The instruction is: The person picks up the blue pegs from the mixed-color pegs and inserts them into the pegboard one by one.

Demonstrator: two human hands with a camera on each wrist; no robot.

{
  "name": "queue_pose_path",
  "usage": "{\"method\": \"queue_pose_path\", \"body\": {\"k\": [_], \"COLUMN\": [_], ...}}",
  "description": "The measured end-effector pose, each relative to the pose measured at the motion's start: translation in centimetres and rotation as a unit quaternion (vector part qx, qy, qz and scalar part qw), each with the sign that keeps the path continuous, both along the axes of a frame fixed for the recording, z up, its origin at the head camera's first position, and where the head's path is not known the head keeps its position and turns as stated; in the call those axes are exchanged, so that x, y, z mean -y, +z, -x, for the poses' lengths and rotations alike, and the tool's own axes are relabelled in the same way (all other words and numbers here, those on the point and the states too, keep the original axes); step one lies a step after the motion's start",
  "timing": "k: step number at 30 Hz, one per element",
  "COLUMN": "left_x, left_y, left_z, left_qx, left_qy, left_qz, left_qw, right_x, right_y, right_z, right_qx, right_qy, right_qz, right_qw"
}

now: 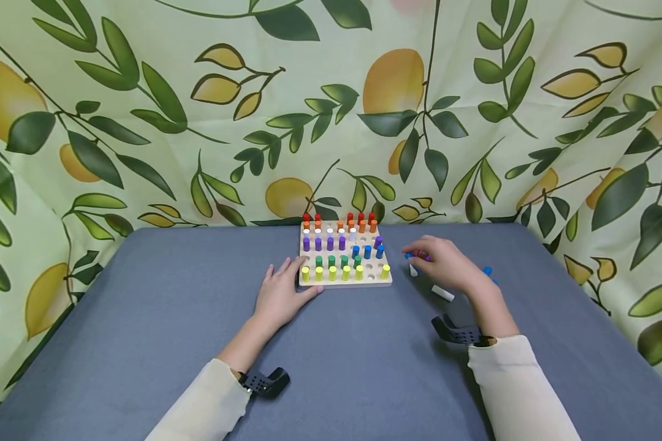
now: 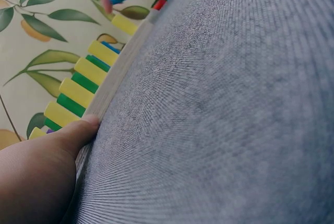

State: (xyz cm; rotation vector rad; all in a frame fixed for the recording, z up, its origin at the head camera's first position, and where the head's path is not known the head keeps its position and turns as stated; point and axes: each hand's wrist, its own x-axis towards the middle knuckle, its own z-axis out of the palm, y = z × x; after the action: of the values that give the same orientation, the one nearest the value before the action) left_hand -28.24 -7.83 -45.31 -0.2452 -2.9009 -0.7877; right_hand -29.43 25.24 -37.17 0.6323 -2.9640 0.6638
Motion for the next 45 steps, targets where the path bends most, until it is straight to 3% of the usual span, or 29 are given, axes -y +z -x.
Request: {"method": "queue_pose_path", "body": {"k": [9,20,24,34,45], "left_x": [0.1,0.2,0.0,-0.4,0.1], "left_y": [0.0,0.0,0.0,-0.4,-0.3], "left_z": [0.0,-0.1,-0.2,-0.2,0.2], "left_qx": [-0.003,-0.009,-0.008,-0.006,-0.012], "left_qy": [-0.002,0.006,0.004,0.004,0.003], "left_qz": [-0.003,-0.007,-0.008,-0.013,-0.008], "left_qw": [1.0,0.9999,0.9999,0.9999,0.9999], "right_x": [4.4,10.1,11.0,11.4,11.4], "right_y": [1.1,2.7,2.5,0.2,-0.6], "right_z": [1.4,3.5,4.0,4.9,5.6], "right_qx": [-0.001,-0.001,-0.002,-0.016,-0.001], "right_qy": [0.028,0.062,0.063,0.052,0.024], "right_qz": [0.061,0.071,0.088,0.119,0.078], "right_qw": [0.9977,0.9956,0.9941,0.9914,0.9967]}}
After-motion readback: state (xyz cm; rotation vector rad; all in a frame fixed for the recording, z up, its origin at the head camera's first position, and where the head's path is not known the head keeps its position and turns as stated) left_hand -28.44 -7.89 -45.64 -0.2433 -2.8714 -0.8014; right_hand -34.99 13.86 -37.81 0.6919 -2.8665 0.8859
